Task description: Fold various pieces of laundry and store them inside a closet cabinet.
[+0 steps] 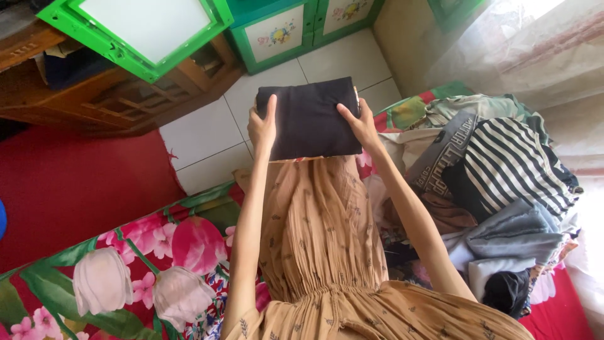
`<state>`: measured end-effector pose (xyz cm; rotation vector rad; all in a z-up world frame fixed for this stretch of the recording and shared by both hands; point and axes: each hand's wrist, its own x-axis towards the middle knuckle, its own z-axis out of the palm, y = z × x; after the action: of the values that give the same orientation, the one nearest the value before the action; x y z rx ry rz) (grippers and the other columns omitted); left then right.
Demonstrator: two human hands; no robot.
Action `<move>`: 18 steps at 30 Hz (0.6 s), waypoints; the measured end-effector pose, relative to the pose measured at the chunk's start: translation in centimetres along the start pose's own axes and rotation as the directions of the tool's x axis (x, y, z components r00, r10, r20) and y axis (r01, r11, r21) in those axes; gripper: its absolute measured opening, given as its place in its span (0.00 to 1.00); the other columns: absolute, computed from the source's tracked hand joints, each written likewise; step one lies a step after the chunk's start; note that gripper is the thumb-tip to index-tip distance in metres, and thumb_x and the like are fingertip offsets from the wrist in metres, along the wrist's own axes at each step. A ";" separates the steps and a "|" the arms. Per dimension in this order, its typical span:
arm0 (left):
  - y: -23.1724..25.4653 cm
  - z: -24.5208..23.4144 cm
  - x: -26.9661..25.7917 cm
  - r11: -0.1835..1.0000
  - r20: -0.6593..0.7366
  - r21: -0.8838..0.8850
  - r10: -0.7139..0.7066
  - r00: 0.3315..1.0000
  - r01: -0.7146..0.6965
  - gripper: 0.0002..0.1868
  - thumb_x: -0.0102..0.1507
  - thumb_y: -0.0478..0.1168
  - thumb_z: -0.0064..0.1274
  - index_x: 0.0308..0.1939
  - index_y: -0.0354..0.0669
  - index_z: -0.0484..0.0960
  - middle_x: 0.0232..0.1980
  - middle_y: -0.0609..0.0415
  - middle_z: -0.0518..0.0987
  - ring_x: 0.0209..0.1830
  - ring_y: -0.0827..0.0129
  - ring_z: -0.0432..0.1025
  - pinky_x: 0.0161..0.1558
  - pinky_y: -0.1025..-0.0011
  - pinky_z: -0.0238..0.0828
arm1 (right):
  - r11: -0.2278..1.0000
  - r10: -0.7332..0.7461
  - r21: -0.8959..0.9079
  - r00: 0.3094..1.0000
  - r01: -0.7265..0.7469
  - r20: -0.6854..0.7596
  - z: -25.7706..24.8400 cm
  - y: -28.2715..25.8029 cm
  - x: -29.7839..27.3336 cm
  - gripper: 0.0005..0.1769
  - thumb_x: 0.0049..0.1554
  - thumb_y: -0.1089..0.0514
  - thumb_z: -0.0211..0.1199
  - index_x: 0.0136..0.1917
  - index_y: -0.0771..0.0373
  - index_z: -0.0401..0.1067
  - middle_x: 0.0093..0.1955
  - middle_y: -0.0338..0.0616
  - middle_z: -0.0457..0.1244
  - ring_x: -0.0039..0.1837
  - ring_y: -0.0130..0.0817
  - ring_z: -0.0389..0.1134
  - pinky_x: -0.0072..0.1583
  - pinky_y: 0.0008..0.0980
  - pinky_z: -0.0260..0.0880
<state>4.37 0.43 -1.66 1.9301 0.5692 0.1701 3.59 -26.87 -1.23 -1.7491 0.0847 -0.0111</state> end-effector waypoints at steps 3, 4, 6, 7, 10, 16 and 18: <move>-1.7 0.8 1.2 0.985 0.008 0.118 -0.126 0.992 0.124 0.54 0.59 0.78 0.46 0.64 0.30 0.74 0.60 0.31 0.78 0.65 0.44 0.72 0.64 0.57 0.67 | 0.989 0.141 -0.038 0.990 -0.140 0.012 -0.4 0.4 0.9 0.33 0.58 0.41 0.69 0.60 0.72 0.68 0.50 0.47 0.69 0.50 0.30 0.70 0.53 0.30 0.73; -1.8 0.9 1.4 0.984 0.012 0.134 -0.117 0.993 0.114 0.55 0.58 0.79 0.45 0.66 0.29 0.71 0.61 0.30 0.77 0.64 0.44 0.72 0.64 0.56 0.67 | 0.988 0.150 -0.051 0.988 -0.148 0.032 -0.4 0.3 1.1 0.33 0.58 0.41 0.69 0.59 0.72 0.69 0.50 0.47 0.69 0.51 0.30 0.71 0.53 0.30 0.73; -1.1 0.5 1.3 0.984 0.013 0.148 -0.107 0.994 0.104 0.57 0.58 0.81 0.43 0.67 0.29 0.69 0.61 0.29 0.76 0.64 0.44 0.72 0.63 0.56 0.67 | 0.986 0.156 -0.064 0.986 -0.153 0.052 -0.5 0.2 1.4 0.33 0.59 0.40 0.69 0.59 0.73 0.70 0.49 0.47 0.69 0.51 0.30 0.71 0.53 0.29 0.73; -0.3 0.2 1.0 0.984 0.002 0.146 -0.108 0.994 0.106 0.57 0.58 0.80 0.44 0.67 0.29 0.70 0.61 0.28 0.76 0.64 0.42 0.72 0.63 0.56 0.67 | 0.989 0.140 -0.053 0.988 -0.137 0.061 -0.6 0.2 1.7 0.33 0.58 0.40 0.69 0.59 0.73 0.70 0.50 0.47 0.70 0.50 0.29 0.71 0.53 0.29 0.73; 0.5 -0.1 0.1 0.983 0.015 0.141 -0.124 0.992 0.121 0.56 0.57 0.80 0.45 0.66 0.30 0.71 0.60 0.29 0.77 0.63 0.41 0.72 0.63 0.55 0.68 | 0.992 0.125 -0.019 0.990 -0.124 0.058 -0.9 0.4 1.1 0.33 0.58 0.40 0.69 0.59 0.73 0.70 0.49 0.47 0.70 0.50 0.29 0.71 0.51 0.28 0.73; -2.4 1.2 0.7 0.987 0.037 0.105 -0.130 0.991 0.125 0.56 0.57 0.80 0.45 0.65 0.30 0.72 0.61 0.30 0.77 0.65 0.43 0.71 0.65 0.57 0.66 | 0.993 0.099 -0.065 0.995 -0.099 -0.004 -1.6 -2.4 -0.2 0.34 0.57 0.41 0.72 0.57 0.74 0.70 0.47 0.46 0.69 0.47 0.28 0.71 0.49 0.28 0.73; -2.8 1.4 0.4 0.986 0.059 0.108 -0.136 0.989 0.129 0.56 0.57 0.80 0.45 0.65 0.31 0.72 0.63 0.30 0.76 0.67 0.44 0.70 0.66 0.57 0.64 | 0.992 0.081 -0.099 0.997 -0.082 -0.018 -1.8 -2.9 -0.4 0.34 0.56 0.41 0.72 0.57 0.74 0.69 0.46 0.46 0.69 0.47 0.28 0.71 0.48 0.28 0.73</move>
<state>4.36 0.30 -4.79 1.9827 0.6712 -0.0086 3.28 -28.06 1.96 -1.8445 0.1693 0.0415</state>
